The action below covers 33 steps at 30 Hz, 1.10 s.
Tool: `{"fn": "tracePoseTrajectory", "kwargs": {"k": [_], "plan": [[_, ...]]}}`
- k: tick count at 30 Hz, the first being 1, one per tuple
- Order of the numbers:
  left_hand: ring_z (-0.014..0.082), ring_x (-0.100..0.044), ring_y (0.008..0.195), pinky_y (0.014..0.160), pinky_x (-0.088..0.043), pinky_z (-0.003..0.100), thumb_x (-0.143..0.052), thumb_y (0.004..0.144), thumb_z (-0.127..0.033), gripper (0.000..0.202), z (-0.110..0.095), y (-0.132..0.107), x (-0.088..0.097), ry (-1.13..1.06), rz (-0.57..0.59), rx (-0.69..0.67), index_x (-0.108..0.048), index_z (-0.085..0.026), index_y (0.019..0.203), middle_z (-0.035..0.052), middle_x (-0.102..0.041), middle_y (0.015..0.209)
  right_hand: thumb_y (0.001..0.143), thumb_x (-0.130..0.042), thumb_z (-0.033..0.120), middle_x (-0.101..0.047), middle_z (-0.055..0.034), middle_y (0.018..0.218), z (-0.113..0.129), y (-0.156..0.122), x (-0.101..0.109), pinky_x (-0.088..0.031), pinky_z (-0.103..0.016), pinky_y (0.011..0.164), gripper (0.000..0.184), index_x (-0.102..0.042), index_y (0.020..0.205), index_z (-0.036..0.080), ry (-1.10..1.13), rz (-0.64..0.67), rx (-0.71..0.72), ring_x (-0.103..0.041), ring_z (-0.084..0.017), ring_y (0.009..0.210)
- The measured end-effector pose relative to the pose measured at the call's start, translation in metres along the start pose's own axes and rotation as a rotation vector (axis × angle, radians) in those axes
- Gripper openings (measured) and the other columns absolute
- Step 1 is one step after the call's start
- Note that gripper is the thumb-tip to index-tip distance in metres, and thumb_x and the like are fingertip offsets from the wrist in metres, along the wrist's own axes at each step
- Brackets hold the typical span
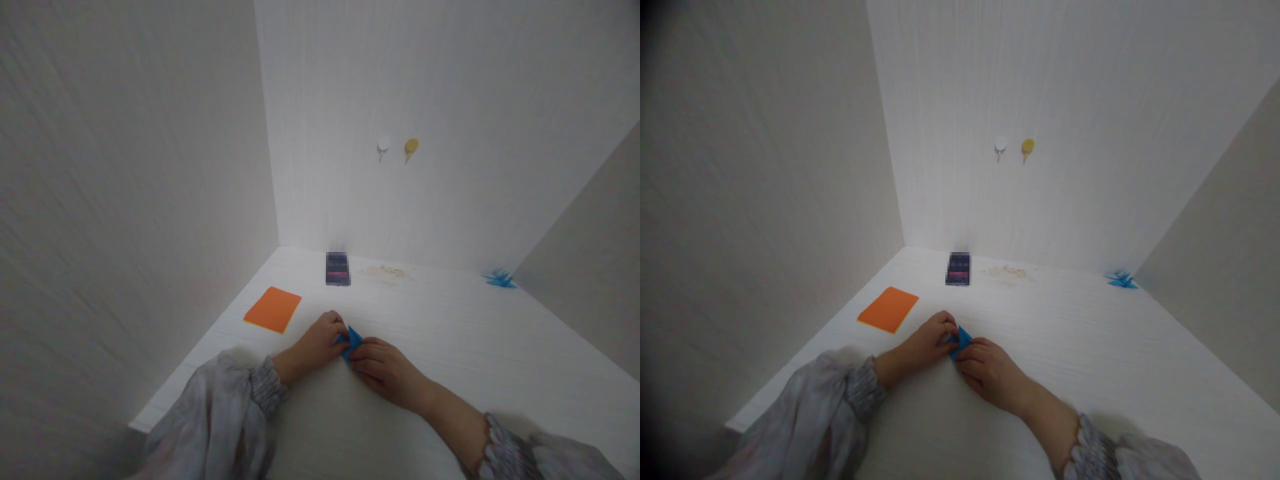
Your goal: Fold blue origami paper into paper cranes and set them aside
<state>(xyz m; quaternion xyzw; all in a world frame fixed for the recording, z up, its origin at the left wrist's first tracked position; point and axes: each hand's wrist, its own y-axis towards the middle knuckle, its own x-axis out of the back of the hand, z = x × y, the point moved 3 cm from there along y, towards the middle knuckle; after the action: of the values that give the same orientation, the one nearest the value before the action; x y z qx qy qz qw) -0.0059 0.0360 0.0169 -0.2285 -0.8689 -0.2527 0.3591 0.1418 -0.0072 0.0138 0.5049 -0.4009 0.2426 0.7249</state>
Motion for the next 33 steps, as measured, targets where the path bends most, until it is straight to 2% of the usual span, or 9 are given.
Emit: {"fn": "tracePoseTrajectory", "kwargs": {"k": [4, 10, 13, 16, 20, 23, 25, 29, 33], "plan": [[0.0191, -0.044, 0.092, 0.084, -0.036, 0.031, -0.061, 0.070, -0.019, 0.019, -0.002, -0.001, 0.004, 0.036, 0.078, -0.015, -0.061, -0.017, 0.089, 0.0070, -0.050, 0.096, 0.080, -0.047, 0.013, -0.064, -0.0040, 0.089, -0.001, -0.002, 0.000, -0.045, -0.032, 0.079, 0.015, -0.059, 0.087, 0.018, 0.013, 0.017, -0.013, -0.058, -0.013, 0.084], [0.0196, -0.043, 0.093, 0.085, -0.036, 0.033, -0.060, 0.070, -0.020, 0.020, -0.001, -0.001, 0.002, 0.143, 0.082, -0.018, -0.057, -0.017, 0.090, 0.0064, -0.050, 0.098, 0.080, -0.048, 0.013, -0.065, -0.0026, 0.089, -0.003, -0.002, -0.003, -0.042, -0.032, 0.081, 0.014, -0.059, 0.086, 0.018, 0.026, 0.056, -0.042, -0.057, -0.013, 0.083], [0.0178, -0.044, 0.093, 0.084, -0.039, 0.031, -0.056, 0.073, -0.018, 0.022, -0.003, -0.004, 0.002, 0.137, 0.046, -0.072, -0.051, -0.015, 0.094, 0.0064, -0.050, 0.098, 0.079, -0.048, 0.013, -0.064, -0.0027, 0.090, -0.004, -0.003, -0.003, -0.041, -0.033, 0.081, 0.014, -0.059, 0.087, 0.018, 0.035, 0.058, -0.047, -0.057, -0.014, 0.083], [0.0164, -0.046, 0.097, 0.086, -0.039, 0.028, -0.049, 0.079, -0.017, 0.011, -0.008, -0.007, 0.006, 0.148, 0.071, -0.149, -0.054, -0.015, 0.088, 0.0066, -0.048, 0.106, 0.080, -0.047, 0.013, -0.064, -0.0031, 0.090, -0.004, -0.003, -0.001, -0.040, -0.033, 0.082, 0.015, -0.058, 0.088, 0.019, 0.038, 0.067, -0.050, -0.057, -0.014, 0.083], [0.0166, -0.045, 0.106, 0.091, -0.037, 0.029, -0.037, 0.086, -0.017, 0.020, -0.018, -0.012, 0.012, 0.218, 0.119, -0.266, -0.057, -0.017, 0.091, 0.0057, -0.045, 0.118, 0.081, -0.046, 0.014, -0.064, -0.0038, 0.090, -0.005, -0.003, 0.000, -0.040, -0.033, 0.082, 0.015, -0.059, 0.087, 0.019, 0.040, 0.087, -0.063, -0.057, -0.014, 0.084], [0.0204, -0.039, 0.112, 0.094, -0.034, 0.032, -0.038, 0.086, -0.019, 0.021, -0.022, -0.014, 0.014, 0.321, 0.118, -0.305, -0.059, -0.015, 0.087, 0.0072, -0.039, 0.125, 0.082, -0.046, 0.014, -0.064, -0.0037, 0.090, -0.007, -0.004, -0.001, -0.040, -0.033, 0.082, 0.015, -0.059, 0.087, 0.019, 0.028, 0.097, -0.069, -0.057, -0.014, 0.084], [0.0208, -0.041, 0.110, 0.093, -0.035, 0.033, -0.040, 0.085, -0.021, 0.020, -0.022, -0.014, 0.012, 0.366, 0.130, -0.324, -0.059, -0.016, 0.087, 0.0075, -0.042, 0.122, 0.082, -0.046, 0.014, -0.064, -0.0037, 0.090, -0.007, -0.004, -0.001, -0.040, -0.034, 0.082, 0.015, -0.059, 0.087, 0.019, 0.020, 0.105, -0.073, -0.057, -0.014, 0.084], [0.0175, -0.048, 0.098, 0.090, -0.036, 0.031, -0.039, 0.085, -0.018, 0.021, -0.021, -0.016, 0.007, 0.401, 0.222, -0.429, -0.058, -0.017, 0.095, 0.0053, -0.055, 0.104, 0.081, -0.046, 0.014, -0.063, -0.0045, 0.091, -0.006, -0.005, 0.000, -0.040, -0.034, 0.083, 0.015, -0.059, 0.087, 0.019, 0.031, 0.119, -0.073, -0.056, -0.014, 0.086], [0.0192, -0.048, 0.098, 0.091, -0.034, 0.033, -0.043, 0.083, -0.023, 0.023, -0.018, -0.019, 0.008, 0.450, 0.253, -0.482, -0.056, -0.015, 0.100, 0.0074, -0.056, 0.105, 0.079, -0.049, 0.018, -0.062, -0.0064, 0.095, -0.004, -0.005, 0.003, -0.039, -0.036, 0.085, 0.017, -0.057, 0.094, 0.017, 0.036, 0.154, -0.072, -0.055, -0.016, 0.091]]}}
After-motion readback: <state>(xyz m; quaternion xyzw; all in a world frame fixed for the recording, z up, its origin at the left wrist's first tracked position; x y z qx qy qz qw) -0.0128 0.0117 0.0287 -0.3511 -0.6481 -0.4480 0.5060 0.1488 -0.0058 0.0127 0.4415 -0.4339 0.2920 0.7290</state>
